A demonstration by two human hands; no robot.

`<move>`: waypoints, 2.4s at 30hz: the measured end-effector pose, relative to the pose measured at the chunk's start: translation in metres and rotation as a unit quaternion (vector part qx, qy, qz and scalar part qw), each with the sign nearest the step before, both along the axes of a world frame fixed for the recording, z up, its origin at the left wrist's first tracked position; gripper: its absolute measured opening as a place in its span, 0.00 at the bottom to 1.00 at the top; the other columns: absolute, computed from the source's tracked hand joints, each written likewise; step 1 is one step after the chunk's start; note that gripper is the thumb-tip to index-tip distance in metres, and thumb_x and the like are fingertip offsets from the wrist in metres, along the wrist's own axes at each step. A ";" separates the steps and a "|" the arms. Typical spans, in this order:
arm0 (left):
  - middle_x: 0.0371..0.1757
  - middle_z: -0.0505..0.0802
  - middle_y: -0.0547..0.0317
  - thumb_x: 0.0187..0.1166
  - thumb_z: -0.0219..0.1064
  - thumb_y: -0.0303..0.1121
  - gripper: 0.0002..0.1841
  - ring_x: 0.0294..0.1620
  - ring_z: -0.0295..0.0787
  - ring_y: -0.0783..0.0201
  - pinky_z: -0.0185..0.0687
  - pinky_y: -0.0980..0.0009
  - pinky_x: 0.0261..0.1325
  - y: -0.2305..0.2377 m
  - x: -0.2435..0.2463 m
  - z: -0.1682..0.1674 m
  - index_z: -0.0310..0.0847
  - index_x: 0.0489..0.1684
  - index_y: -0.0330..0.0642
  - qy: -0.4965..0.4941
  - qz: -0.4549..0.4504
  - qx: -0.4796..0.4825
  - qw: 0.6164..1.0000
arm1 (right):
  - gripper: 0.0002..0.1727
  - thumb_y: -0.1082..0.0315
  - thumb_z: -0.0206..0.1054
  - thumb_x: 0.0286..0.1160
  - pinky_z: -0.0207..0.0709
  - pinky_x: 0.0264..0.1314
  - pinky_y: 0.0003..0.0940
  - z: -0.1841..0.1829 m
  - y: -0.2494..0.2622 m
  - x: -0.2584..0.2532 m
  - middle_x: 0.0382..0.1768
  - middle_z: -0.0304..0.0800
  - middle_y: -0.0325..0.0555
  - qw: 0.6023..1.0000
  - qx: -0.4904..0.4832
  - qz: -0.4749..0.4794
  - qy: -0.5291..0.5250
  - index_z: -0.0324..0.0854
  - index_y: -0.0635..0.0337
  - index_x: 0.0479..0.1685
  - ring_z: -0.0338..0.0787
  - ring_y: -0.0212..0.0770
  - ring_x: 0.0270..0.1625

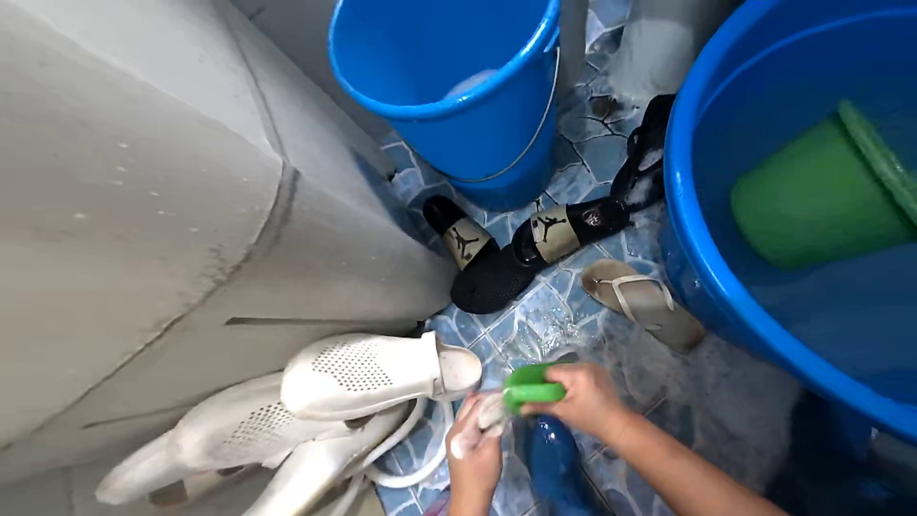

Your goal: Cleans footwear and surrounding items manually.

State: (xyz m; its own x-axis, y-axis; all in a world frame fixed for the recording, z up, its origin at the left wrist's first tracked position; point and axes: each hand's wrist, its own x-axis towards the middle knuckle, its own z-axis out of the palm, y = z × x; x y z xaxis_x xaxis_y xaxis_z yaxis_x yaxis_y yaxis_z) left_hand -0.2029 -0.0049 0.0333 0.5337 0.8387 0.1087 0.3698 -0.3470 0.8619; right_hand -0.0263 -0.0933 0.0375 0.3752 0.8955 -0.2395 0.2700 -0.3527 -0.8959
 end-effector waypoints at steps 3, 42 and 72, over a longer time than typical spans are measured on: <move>0.43 0.94 0.60 0.65 0.66 0.15 0.10 0.48 0.90 0.82 0.86 0.82 0.58 -0.007 -0.003 0.002 0.84 0.41 0.18 -0.048 0.129 -0.093 0.986 | 0.35 0.41 0.67 0.80 0.70 0.76 0.69 -0.047 -0.021 0.046 0.63 0.88 0.69 0.936 -0.342 0.072 0.024 0.84 0.68 0.65 0.84 0.68 0.71; 0.88 0.72 0.46 0.83 0.61 0.26 0.24 0.93 0.56 0.43 0.47 0.44 0.93 0.045 0.204 -0.096 0.76 0.79 0.37 0.362 -0.411 -0.060 0.835 | 0.29 0.48 0.80 0.70 0.77 0.67 0.60 -0.026 -0.020 0.118 0.52 0.91 0.61 0.910 -0.411 -0.049 -0.018 0.88 0.66 0.56 0.89 0.57 0.58; 0.85 0.76 0.43 0.84 0.55 0.24 0.22 0.90 0.63 0.46 0.42 0.44 0.94 0.031 0.157 -0.100 0.78 0.77 0.35 0.409 -0.468 -0.144 0.770 | 0.29 0.50 0.66 0.84 0.71 0.75 0.69 -0.064 -0.052 0.004 0.67 0.86 0.70 0.829 -0.465 0.300 -0.079 0.82 0.70 0.66 0.83 0.69 0.73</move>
State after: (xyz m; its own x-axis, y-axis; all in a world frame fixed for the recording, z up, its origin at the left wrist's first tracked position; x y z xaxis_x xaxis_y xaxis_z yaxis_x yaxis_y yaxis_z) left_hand -0.0461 0.0257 -0.0665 0.7104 -0.0283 -0.7032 0.5335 -0.6300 0.5643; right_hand -0.0226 -0.1455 -0.0268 0.0217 0.3882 -0.9213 0.7352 -0.6307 -0.2484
